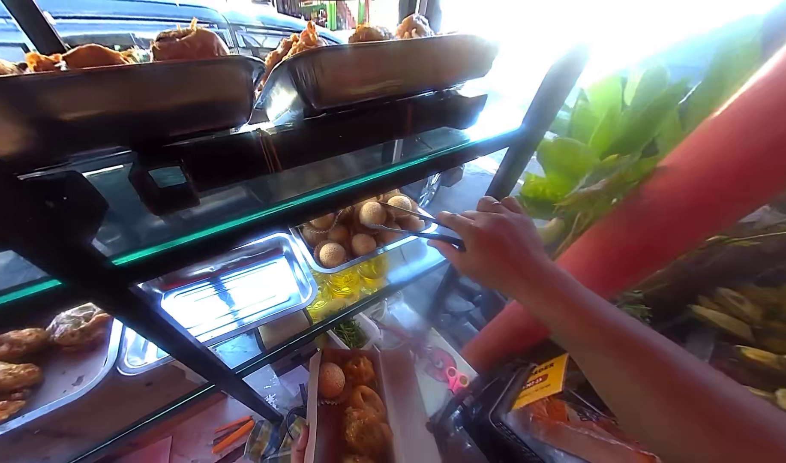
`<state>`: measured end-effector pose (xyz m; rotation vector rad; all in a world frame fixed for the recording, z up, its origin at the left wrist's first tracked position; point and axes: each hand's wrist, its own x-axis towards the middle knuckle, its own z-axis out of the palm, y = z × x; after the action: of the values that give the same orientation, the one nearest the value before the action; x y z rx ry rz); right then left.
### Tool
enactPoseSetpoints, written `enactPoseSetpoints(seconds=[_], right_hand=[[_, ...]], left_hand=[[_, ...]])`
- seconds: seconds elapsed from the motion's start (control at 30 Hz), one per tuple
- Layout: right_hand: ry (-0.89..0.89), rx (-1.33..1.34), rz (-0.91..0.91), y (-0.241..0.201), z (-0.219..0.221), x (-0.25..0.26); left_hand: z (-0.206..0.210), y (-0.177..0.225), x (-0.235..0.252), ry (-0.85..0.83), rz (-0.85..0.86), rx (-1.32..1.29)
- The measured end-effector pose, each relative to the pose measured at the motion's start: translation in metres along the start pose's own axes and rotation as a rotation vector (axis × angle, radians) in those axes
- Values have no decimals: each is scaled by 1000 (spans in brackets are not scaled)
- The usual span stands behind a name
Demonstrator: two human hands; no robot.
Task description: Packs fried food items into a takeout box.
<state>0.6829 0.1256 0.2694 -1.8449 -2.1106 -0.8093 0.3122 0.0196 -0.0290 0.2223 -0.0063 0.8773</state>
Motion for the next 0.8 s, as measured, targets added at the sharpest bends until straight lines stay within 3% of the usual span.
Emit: enactPoseSetpoints(seconds=[0.47, 0.6, 0.7, 0.8], right_hand=[[53, -68, -128, 17, 11, -6], [154, -53, -181, 21, 11, -10], [230, 62, -142, 24, 10, -18], [220, 339, -50, 28, 4, -36]], left_hand=[[2, -5, -1, -19, -31, -57], [6, -6, -6, 33, 6, -13], [1, -8, -7, 15, -13, -28], [-3, -9, -7, -11, -52, -64]])
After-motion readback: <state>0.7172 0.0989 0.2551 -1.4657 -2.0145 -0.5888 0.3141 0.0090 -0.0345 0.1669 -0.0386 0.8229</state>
